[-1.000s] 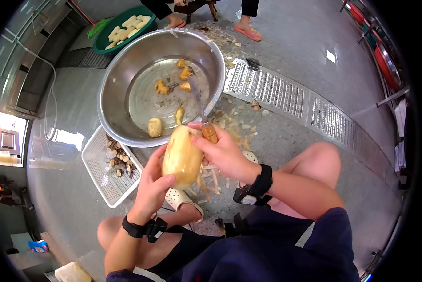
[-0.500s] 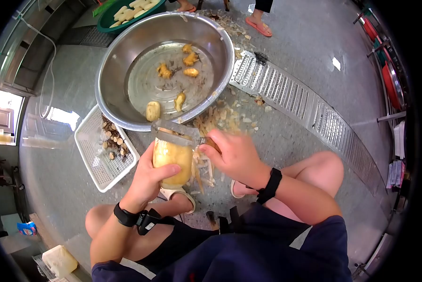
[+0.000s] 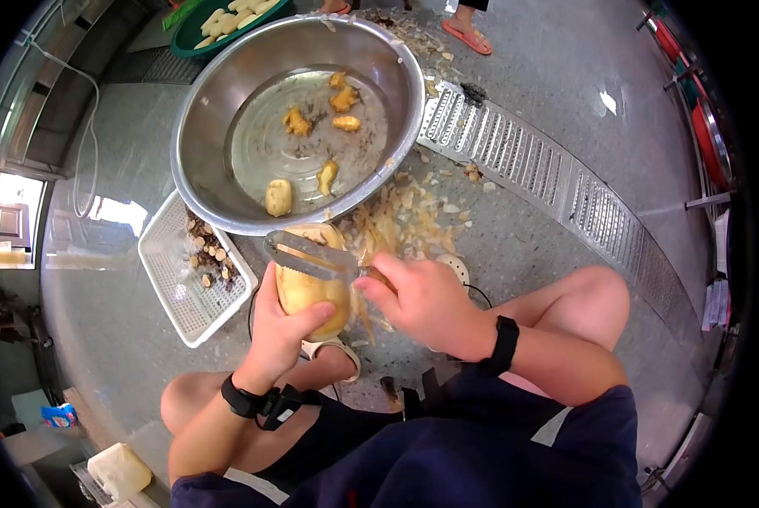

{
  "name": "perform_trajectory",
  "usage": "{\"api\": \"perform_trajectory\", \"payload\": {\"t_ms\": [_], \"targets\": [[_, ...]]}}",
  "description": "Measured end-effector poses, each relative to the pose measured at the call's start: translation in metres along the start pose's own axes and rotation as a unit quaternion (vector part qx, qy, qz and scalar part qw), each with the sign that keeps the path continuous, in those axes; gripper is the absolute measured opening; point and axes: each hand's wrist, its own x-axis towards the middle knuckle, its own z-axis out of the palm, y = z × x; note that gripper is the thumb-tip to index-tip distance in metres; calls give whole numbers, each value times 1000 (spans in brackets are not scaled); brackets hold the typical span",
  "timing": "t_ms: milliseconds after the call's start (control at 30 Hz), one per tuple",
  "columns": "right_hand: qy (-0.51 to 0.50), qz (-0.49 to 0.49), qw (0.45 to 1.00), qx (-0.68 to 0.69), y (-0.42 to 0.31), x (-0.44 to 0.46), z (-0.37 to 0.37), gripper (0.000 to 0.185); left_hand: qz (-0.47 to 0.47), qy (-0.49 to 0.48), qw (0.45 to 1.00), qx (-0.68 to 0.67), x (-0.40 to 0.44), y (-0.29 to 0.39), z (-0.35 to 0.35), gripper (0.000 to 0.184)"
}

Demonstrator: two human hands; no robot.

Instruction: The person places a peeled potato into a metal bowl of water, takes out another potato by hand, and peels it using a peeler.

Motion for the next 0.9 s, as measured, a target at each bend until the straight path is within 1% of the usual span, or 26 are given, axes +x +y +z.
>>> {"api": "perform_trajectory", "payload": {"t_ms": [133,267,333,433,567,667,733,767,833,900], "targets": [[-5,10,998,60,-3,-1,4,35,60,40,995,76,2,4,11,68],[-14,22,993,113,-6,2,1,34,61,44,993,87,2,13,14,68],[-11,16,993,117,-6,1,1,34,56,44,994,89,0,14,13,68],[-7,3,994,111,-5,1,1,34,41,42,995,82,-1,10,10,68],[-7,0,995,102,-4,0,1,34,43,39,996,69,-2,9,10,69],[-26,22,991,126,-5,1,1,36,61,47,994,74,-3,8,14,70],[-23,40,994,97,-7,4,4,37,79,65,992,77,-2,7,19,72],[-21,49,995,82,-7,4,6,38,76,72,990,92,-1,6,18,71],[-3,33,998,61,-3,9,7,38,70,86,986,123,1,4,16,70],[8,28,999,43,4,12,10,38,45,77,984,151,1,4,12,68]]}}
